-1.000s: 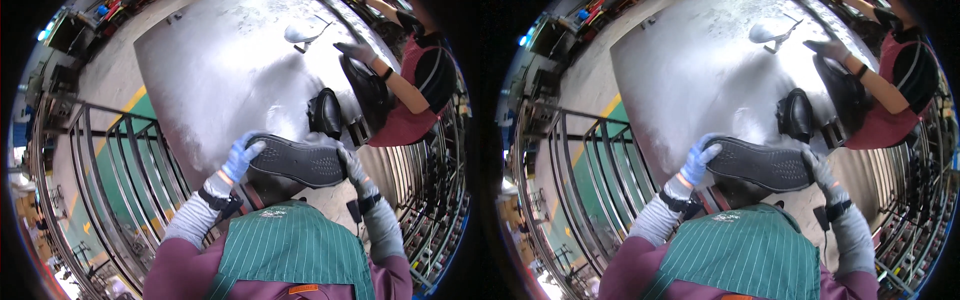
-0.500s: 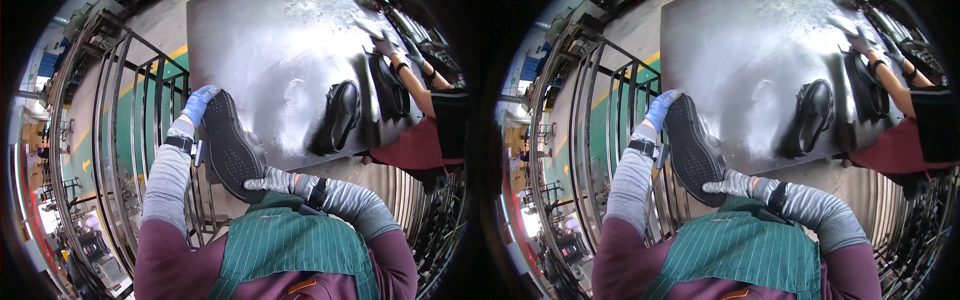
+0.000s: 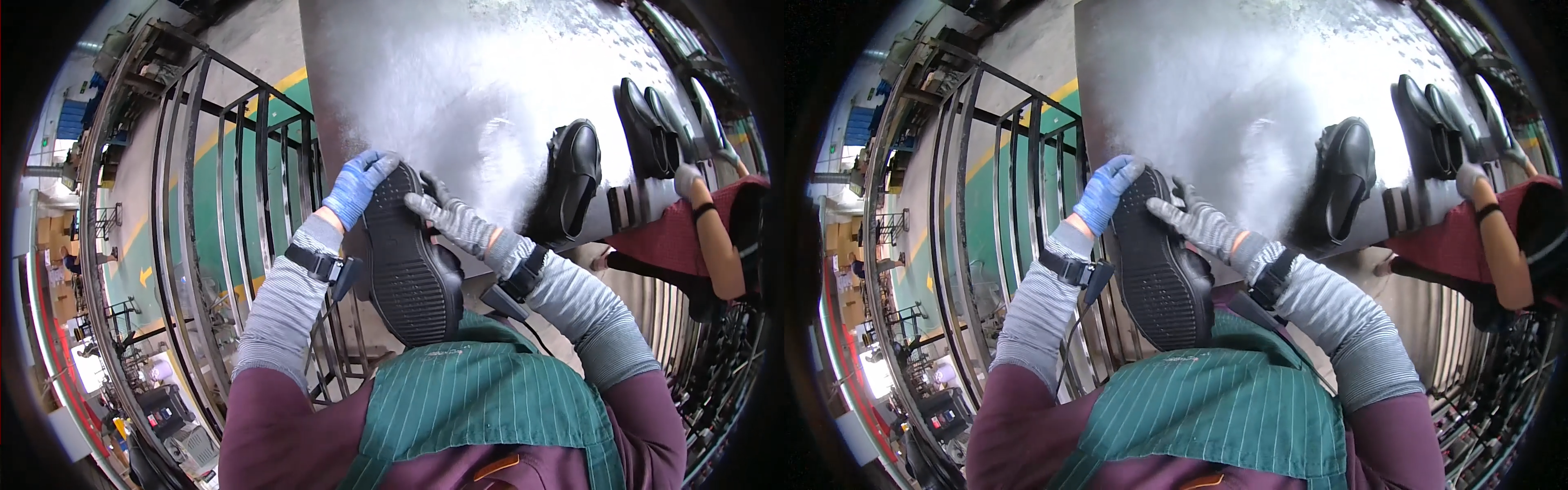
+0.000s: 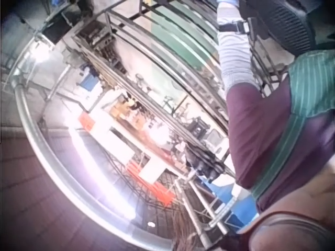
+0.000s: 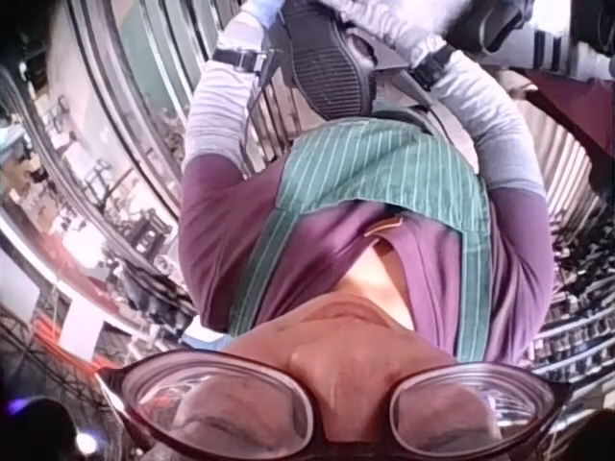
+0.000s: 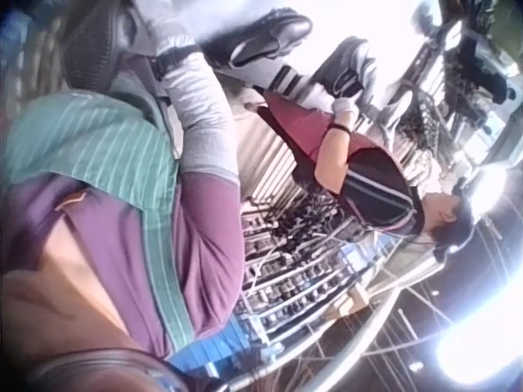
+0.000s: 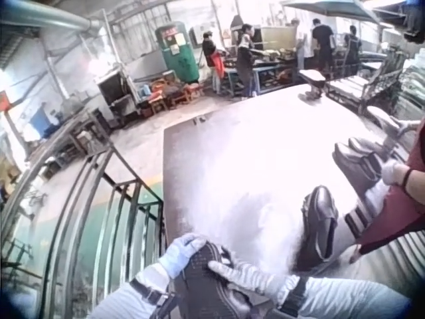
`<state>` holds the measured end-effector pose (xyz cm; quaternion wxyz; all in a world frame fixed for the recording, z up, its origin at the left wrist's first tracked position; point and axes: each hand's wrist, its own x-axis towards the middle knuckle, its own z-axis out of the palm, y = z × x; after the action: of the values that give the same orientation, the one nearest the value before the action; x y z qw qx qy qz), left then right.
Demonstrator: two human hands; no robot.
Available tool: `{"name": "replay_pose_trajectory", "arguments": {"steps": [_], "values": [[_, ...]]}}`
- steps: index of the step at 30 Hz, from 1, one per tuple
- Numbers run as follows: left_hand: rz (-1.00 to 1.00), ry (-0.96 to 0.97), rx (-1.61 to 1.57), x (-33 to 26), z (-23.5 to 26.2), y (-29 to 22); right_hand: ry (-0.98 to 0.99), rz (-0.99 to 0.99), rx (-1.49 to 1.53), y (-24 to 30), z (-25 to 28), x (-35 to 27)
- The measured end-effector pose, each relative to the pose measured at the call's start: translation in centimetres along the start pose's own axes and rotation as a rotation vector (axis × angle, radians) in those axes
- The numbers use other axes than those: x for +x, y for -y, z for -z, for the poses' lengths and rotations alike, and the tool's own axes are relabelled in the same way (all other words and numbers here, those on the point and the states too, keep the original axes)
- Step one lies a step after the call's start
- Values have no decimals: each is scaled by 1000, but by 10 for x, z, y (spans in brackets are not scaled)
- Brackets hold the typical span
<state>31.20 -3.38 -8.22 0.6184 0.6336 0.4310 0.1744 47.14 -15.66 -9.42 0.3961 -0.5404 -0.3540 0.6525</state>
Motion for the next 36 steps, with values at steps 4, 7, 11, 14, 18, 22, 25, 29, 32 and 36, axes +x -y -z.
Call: {"name": "replay_pose_trajectory", "arguments": {"steps": [4,7,11,14,18,22,25,29,32,36], "values": [[-131,164,96,18,7,34,-224,232,3,-7,-18,47],[-10,124,-323,13,7,63,-134,180,11,2,-7,65],[220,22,-385,5,5,37,20,127,71,9,-10,53],[239,167,-546,4,13,40,13,130,-22,9,-22,43],[-157,339,-431,-3,-10,0,-150,294,129,1,-22,45],[-206,263,-354,-12,-14,-12,-199,349,225,10,-31,36],[-543,73,-62,-22,-19,-14,-213,433,216,14,-36,19],[-413,85,-190,-58,-27,-24,-295,580,-13,15,-52,-17],[-248,51,-399,-77,-42,-15,-245,475,45,1,-53,-32],[-325,64,-357,-90,-45,-27,-117,350,200,7,-42,-24]]}}
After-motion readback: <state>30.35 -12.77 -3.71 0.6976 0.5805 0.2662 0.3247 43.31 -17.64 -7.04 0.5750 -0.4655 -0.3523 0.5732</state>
